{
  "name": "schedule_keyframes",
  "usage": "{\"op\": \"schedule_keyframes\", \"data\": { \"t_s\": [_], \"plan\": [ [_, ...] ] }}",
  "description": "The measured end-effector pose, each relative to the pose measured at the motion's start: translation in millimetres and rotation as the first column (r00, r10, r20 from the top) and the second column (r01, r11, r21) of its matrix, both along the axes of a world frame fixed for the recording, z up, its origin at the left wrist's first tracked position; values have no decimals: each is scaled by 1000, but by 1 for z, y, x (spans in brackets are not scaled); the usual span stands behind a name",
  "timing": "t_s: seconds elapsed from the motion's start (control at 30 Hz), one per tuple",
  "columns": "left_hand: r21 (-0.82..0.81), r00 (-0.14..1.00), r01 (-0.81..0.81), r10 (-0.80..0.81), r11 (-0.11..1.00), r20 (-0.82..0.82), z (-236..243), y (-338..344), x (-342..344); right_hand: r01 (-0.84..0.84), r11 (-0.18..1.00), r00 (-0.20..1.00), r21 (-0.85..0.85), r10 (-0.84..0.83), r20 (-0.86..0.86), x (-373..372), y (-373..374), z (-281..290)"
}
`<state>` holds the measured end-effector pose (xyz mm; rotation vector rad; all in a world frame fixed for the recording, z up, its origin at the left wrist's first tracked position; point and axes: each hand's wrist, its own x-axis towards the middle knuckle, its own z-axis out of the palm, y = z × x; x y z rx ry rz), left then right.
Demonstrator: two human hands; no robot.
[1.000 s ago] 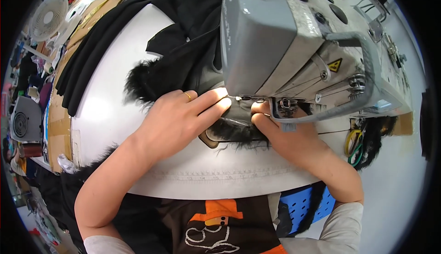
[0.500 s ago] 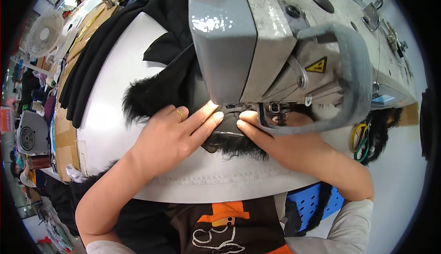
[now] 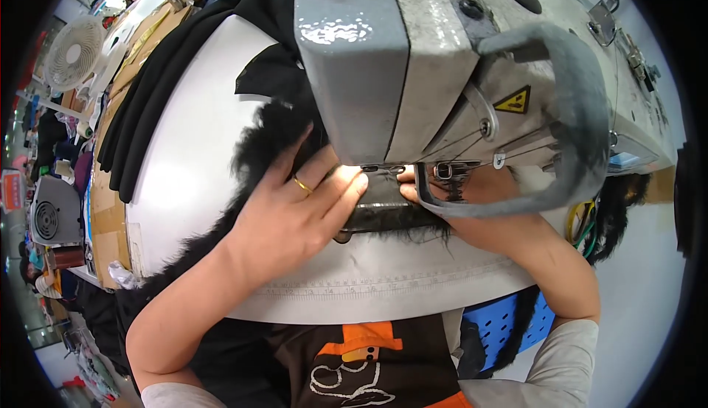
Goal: Sewing a black fur trim onto a black garment using an industrial sewing machine.
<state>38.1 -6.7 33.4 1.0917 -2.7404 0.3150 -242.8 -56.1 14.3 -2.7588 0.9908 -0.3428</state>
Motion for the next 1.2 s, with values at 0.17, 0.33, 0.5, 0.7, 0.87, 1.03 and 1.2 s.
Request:
{"op": "schedule_keyframes", "data": {
  "t_s": [0.17, 0.33, 0.5, 0.7, 0.87, 1.03, 1.2],
  "plan": [
    [150, 1000, -4, 6, 989, -15, -2, -4, 10, -72, 995, 997, -73, 71, -14, -3, 0, -12],
    [48, 998, -49, 51, 998, -39, -6, -6, 12, -101, 978, 993, -181, 89, -72, -1, 9, -5],
    [-11, 999, -35, 35, 999, -18, -18, -33, 12, -31, 997, 989, -72, 20, -150, -7, -1, 5],
    [-41, 998, 25, -27, 999, -59, -22, -9, 0, -84, 960, 992, -269, 56, -112, -30, 1, -4],
    [-60, 1000, -24, 24, 998, -2, -20, 1, -2, -112, 948, 983, -298, 63, -171, -33, 4, 4],
    [2, 998, -24, 24, 1000, -64, -17, -6, 0, -103, 936, 990, -336, 64, -127, -33, 2, 0],
    [44, 996, -14, 18, 999, -87, -12, -9, 6, -76, 947, 997, -313, 70, -30, -28, 2, -1]
  ]
}}
